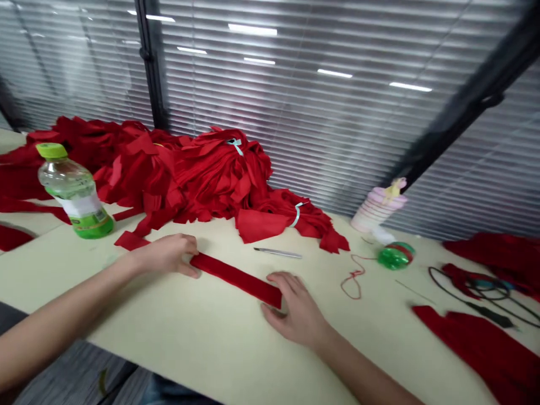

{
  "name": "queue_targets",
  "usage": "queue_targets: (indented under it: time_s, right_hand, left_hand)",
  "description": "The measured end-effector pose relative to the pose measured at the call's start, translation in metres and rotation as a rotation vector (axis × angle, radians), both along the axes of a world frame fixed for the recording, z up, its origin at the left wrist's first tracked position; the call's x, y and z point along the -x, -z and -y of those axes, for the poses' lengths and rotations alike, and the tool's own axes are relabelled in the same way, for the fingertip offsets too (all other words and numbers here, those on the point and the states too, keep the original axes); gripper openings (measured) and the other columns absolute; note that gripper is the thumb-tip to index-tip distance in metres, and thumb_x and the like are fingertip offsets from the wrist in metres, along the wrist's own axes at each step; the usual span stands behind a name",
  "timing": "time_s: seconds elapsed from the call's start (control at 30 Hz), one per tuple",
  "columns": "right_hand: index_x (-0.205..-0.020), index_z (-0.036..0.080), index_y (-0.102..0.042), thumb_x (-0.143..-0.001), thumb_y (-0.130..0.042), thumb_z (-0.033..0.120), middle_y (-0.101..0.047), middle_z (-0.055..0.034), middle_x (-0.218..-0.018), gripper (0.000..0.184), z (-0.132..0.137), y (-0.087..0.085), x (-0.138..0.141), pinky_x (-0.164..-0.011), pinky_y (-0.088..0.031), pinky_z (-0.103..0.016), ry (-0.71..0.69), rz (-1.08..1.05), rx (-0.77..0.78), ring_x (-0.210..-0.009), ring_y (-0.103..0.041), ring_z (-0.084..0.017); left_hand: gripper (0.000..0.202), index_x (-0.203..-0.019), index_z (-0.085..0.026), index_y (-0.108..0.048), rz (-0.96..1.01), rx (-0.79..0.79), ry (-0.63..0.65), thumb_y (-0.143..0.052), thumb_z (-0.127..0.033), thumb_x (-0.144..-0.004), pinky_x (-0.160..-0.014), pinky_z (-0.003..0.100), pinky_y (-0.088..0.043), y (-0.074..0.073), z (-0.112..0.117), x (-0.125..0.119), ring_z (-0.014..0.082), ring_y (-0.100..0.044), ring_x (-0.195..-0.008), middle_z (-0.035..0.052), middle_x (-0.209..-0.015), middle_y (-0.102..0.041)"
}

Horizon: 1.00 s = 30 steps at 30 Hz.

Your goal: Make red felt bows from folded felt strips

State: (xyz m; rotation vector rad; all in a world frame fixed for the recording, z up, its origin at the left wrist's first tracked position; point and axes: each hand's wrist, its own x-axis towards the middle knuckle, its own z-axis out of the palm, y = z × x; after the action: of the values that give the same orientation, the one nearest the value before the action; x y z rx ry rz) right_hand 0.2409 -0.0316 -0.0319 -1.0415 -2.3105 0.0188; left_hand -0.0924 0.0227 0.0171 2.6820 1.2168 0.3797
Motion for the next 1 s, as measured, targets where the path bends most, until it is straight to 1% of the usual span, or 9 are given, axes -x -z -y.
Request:
queue_targets:
  time_s: [0.07, 0.13, 0.2, 0.33, 0.47, 0.57, 0.77, 0.9, 1.0]
  right_hand:
    - [-0.109, 0.017, -0.049, -0.077, -0.057, 0.019, -0.062, -0.0117, -0.098, 0.033, -0.002, 0.0, 0.0, -0.078, -0.051, -0.045, 0.001, -0.004, 0.009, -0.091, -0.059, -0.027]
    - [-0.109, 0.018, -0.049, -0.077, -0.056, 0.017, -0.062, -0.0111, -0.1, 0.032, -0.003, 0.0, 0.001, -0.08, -0.051, -0.044, -0.012, -0.019, 0.033, -0.093, -0.059, -0.026]
    - [-0.109, 0.019, -0.05, -0.078, -0.057, 0.018, -0.062, -0.0105, -0.101, 0.032, -0.004, -0.001, 0.0, -0.083, -0.05, -0.044, -0.026, -0.038, 0.071, -0.095, -0.058, -0.026]
    - [-0.108, 0.02, -0.05, -0.08, -0.057, 0.019, -0.061, -0.0102, -0.103, 0.029, -0.005, -0.002, -0.003, -0.085, -0.05, -0.043, -0.037, -0.071, 0.15, -0.098, -0.057, -0.025]
    - [-0.109, 0.021, -0.05, -0.082, -0.058, 0.021, -0.062, -0.0096, -0.103, 0.028, -0.007, -0.002, -0.007, -0.084, -0.051, -0.042, -0.053, -0.095, 0.199, -0.097, -0.058, -0.024]
    - [-0.11, 0.022, -0.05, -0.082, -0.058, 0.021, -0.062, -0.009, -0.103, 0.029, -0.008, -0.002, -0.01, -0.084, -0.051, -0.041, -0.061, -0.118, 0.217, -0.098, -0.058, -0.023]
    - [-0.113, 0.021, -0.051, -0.083, -0.059, 0.021, -0.064, -0.0088, -0.1, 0.031, -0.009, -0.005, -0.011, -0.081, -0.051, -0.04, -0.059, -0.163, 0.229, -0.095, -0.059, -0.024]
    - [-0.101, 0.019, -0.057, -0.083, -0.058, 0.019, -0.064, -0.008, -0.093, 0.017, -0.011, -0.005, -0.01, -0.077, -0.051, -0.038, -0.028, -0.163, 0.2, -0.086, -0.059, -0.021]
    - [-0.094, 0.018, -0.061, -0.086, -0.055, 0.019, -0.062, -0.0079, -0.092, 0.01, -0.011, -0.004, -0.01, -0.077, -0.05, -0.037, -0.047, -0.125, 0.174, -0.085, -0.057, -0.02]
  left_hand:
    - [0.043, -0.077, -0.019, -0.067, -0.004, -0.07, -0.005, -0.066, -0.061, -0.07, -0.059, 0.025, -0.043, 0.003, -0.001, -0.002, 0.0167, -0.058, -0.067, 0.0019, -0.077, -0.062]
    - [0.049, -0.087, -0.016, -0.067, 0.008, -0.157, -0.024, -0.063, -0.062, -0.073, -0.07, 0.032, -0.047, 0.008, 0.0, -0.009, 0.0235, -0.06, -0.082, 0.0082, -0.089, -0.063]
    - [0.052, -0.099, -0.012, -0.065, 0.039, -0.228, -0.025, -0.06, -0.059, -0.078, -0.081, 0.039, -0.047, 0.015, 0.004, -0.019, 0.0283, -0.057, -0.094, 0.014, -0.099, -0.062]
    - [0.048, -0.111, -0.011, -0.061, 0.095, -0.271, 0.08, -0.059, -0.05, -0.083, -0.089, 0.044, -0.045, 0.031, 0.014, -0.042, 0.0304, -0.054, -0.104, 0.0164, -0.109, -0.061]
    - [0.031, -0.109, -0.016, -0.062, 0.139, -0.25, 0.187, -0.057, -0.037, -0.088, -0.092, 0.04, -0.047, 0.04, 0.018, -0.052, 0.0257, -0.056, -0.105, 0.0116, -0.108, -0.064]
    - [0.02, -0.107, -0.019, -0.064, 0.157, -0.207, 0.206, -0.05, -0.025, -0.093, -0.089, 0.035, -0.048, 0.039, 0.016, -0.052, 0.0208, -0.057, -0.101, 0.0079, -0.105, -0.065]
    - [0.024, -0.111, -0.02, -0.062, 0.188, -0.12, 0.208, -0.045, -0.016, -0.094, -0.081, 0.031, -0.051, 0.033, 0.015, -0.048, 0.0203, -0.057, -0.101, 0.0072, -0.109, -0.063]
    - [0.028, -0.115, -0.021, -0.059, 0.191, -0.065, 0.212, -0.042, -0.013, -0.094, -0.085, 0.03, -0.051, 0.037, 0.012, -0.044, 0.0191, -0.056, -0.104, 0.0059, -0.113, -0.063]
    - [0.028, -0.117, -0.021, -0.058, 0.158, -0.112, 0.21, -0.044, -0.015, -0.093, -0.088, 0.03, -0.051, 0.042, 0.009, -0.042, 0.0195, -0.057, -0.105, 0.0055, -0.113, -0.064]
